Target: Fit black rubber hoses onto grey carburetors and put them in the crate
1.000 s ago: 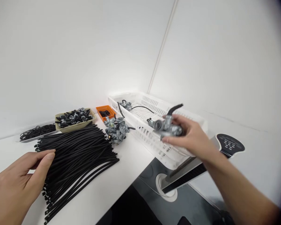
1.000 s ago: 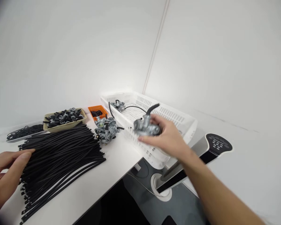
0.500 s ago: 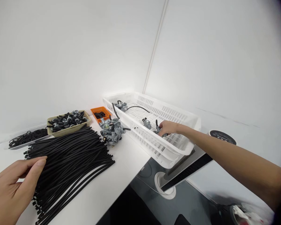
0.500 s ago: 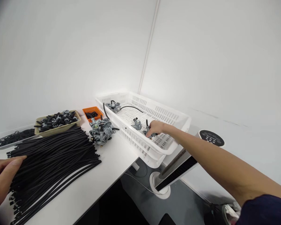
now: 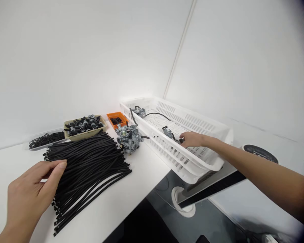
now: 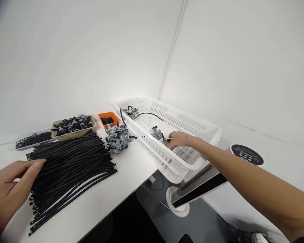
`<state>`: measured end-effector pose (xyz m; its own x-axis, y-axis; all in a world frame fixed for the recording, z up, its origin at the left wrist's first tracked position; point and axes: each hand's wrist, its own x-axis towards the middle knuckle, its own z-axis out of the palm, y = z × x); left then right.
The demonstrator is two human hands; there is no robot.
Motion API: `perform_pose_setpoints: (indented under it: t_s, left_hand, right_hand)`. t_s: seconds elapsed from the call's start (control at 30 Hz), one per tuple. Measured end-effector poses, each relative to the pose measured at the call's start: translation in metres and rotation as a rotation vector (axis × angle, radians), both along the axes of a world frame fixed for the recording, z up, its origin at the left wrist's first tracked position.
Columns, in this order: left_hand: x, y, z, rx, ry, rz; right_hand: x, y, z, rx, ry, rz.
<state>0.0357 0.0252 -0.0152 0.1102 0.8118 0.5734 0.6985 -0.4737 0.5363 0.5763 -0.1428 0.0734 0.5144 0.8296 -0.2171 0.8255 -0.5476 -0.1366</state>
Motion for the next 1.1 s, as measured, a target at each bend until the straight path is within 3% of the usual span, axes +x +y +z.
perform_pose_setpoints:
  t_s: [0.1, 0.17, 0.23, 0.3, 0.4, 0.5, 0.57, 0.7, 0.87, 1.1]
  left_hand:
    - [0.006, -0.01, 0.011, -0.026, -0.047, 0.034]
    - [0.006, -0.012, 0.015, -0.039, -0.006, -0.005]
    - [0.006, -0.011, 0.017, -0.023, 0.015, -0.04]
    - [0.006, -0.011, 0.018, -0.002, 0.004, -0.04]
    - [0.007, -0.011, 0.018, 0.001, -0.002, -0.032]
    - [0.007, -0.01, 0.018, -0.029, 0.005, -0.027]
    - [0.007, -0.009, 0.018, -0.037, -0.007, -0.021]
    - [0.006, -0.008, 0.016, -0.029, -0.032, -0.041]
    - [0.005, -0.009, 0.015, -0.042, -0.036, -0.058]
    - [0.008, -0.009, 0.016, -0.078, -0.027, -0.063]
  right_hand:
    - [-0.014, -0.016, 0.032, 0.043, -0.077, -0.032]
    - [-0.042, -0.031, 0.053, 0.288, -0.156, -0.036]
    - [-0.085, -0.042, 0.06, 0.544, -0.037, 0.03]
    - [-0.135, -0.04, 0.046, 0.597, 0.156, 0.116]
    - [-0.194, -0.011, -0.007, 0.524, 0.224, 0.276]
    - [-0.217, 0.038, -0.061, 0.487, 0.092, 0.218]
    - [-0.216, 0.066, -0.083, 0.526, -0.015, 0.185]
    - [-0.206, 0.095, -0.094, 0.527, -0.108, 0.198]
    - [-0.199, 0.103, -0.097, 0.5, -0.157, 0.286]
    - [-0.196, 0.112, -0.111, 0.596, -0.196, 0.303]
